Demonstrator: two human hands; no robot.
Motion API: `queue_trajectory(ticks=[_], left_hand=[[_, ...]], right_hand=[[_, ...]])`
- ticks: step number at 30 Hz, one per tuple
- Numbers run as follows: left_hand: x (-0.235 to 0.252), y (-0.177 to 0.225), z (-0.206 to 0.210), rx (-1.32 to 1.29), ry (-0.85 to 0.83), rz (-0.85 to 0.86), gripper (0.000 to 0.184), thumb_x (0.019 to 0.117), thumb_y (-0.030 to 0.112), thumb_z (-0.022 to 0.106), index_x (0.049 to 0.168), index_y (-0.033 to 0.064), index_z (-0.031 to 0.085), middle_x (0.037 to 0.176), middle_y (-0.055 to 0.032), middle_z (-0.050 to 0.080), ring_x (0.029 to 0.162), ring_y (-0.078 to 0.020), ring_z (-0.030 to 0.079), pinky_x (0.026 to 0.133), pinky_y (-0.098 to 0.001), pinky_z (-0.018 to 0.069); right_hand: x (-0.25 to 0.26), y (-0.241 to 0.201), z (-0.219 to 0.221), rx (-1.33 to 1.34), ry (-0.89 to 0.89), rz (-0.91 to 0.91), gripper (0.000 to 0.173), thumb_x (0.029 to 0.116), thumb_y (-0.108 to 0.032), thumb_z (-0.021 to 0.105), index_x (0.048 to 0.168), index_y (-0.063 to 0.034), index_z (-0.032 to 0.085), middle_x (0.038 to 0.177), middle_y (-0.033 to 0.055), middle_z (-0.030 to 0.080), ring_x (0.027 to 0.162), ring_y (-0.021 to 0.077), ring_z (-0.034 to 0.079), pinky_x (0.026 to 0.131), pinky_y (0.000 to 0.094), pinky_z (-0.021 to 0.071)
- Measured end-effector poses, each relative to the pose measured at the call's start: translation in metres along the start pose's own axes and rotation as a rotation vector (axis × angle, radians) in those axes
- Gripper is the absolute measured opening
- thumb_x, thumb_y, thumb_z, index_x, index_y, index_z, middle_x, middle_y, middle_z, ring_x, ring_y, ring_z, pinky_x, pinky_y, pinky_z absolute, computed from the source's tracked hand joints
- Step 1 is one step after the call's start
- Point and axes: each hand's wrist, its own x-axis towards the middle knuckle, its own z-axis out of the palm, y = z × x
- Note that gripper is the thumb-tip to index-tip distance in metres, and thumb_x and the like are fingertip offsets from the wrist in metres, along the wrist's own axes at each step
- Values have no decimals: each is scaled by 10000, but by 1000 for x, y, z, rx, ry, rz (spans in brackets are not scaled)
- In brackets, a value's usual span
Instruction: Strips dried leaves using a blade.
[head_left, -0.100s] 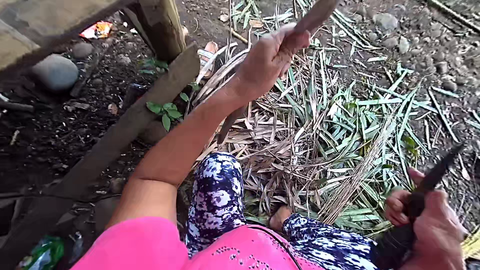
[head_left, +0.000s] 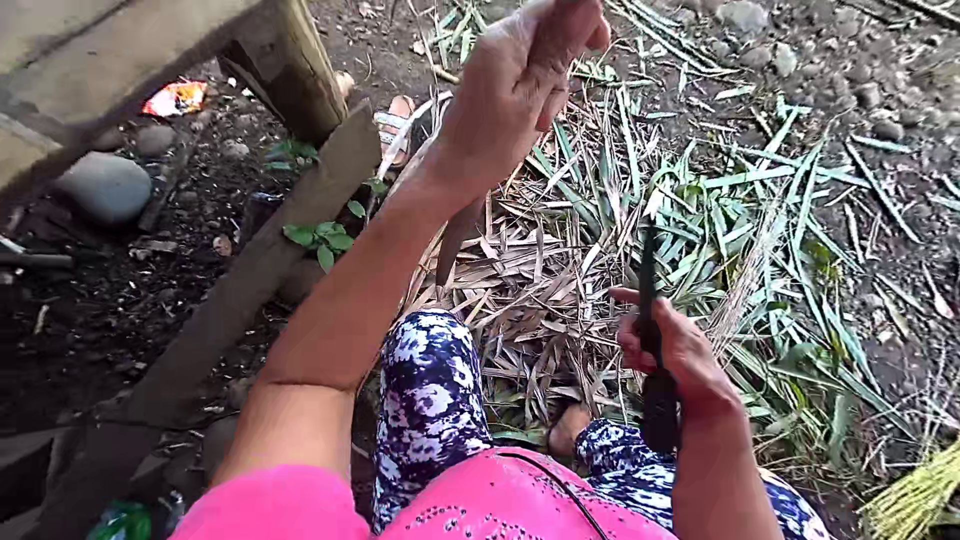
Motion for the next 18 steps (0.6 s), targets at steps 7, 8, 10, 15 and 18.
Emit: queue_trajectory(ticks=[7,8,10,15,18], left_hand=[[-11,31,12,13,49,140,304,1129,130,363,1081,-8,629,649,92,512,489,4,472,439,-180,445],[-11,38,9,14,79,175,308,1124,108,347,1022,8,620,636,95,514,480,4,470,434,-184,444],[-9,51,2,45,153,223,362,1108,80,325,820,124,540,588,108,514,459,-7,472,434,-208,453],[-15,45,-19,563,-1,33,352,1130,291,385,1189,50,634,708,76,530,558,-19,506,512,-226,468],[-45,1,-15,803,-136,-240,656,1081,559,345,1433,52,567,1071,-206,703,923,-365,690,811,-610,537]], right_hand=[[121,83,104,-14,-461,305,578,1113,-489,191,1189,-100,612,588,-57,473,420,34,399,401,196,376],[130,111,110,-115,-461,409,567,1117,-499,214,1154,-93,608,599,-42,468,432,57,402,419,221,384],[132,160,109,-286,-407,583,541,1120,-497,248,1050,-73,577,637,-21,469,459,82,419,451,248,401],[99,169,62,2,-114,610,510,1109,-512,307,1202,-101,593,576,-50,414,420,61,354,412,229,348],[77,127,26,265,178,283,281,1099,-286,478,1229,-57,576,556,-68,382,400,42,345,384,208,356]])
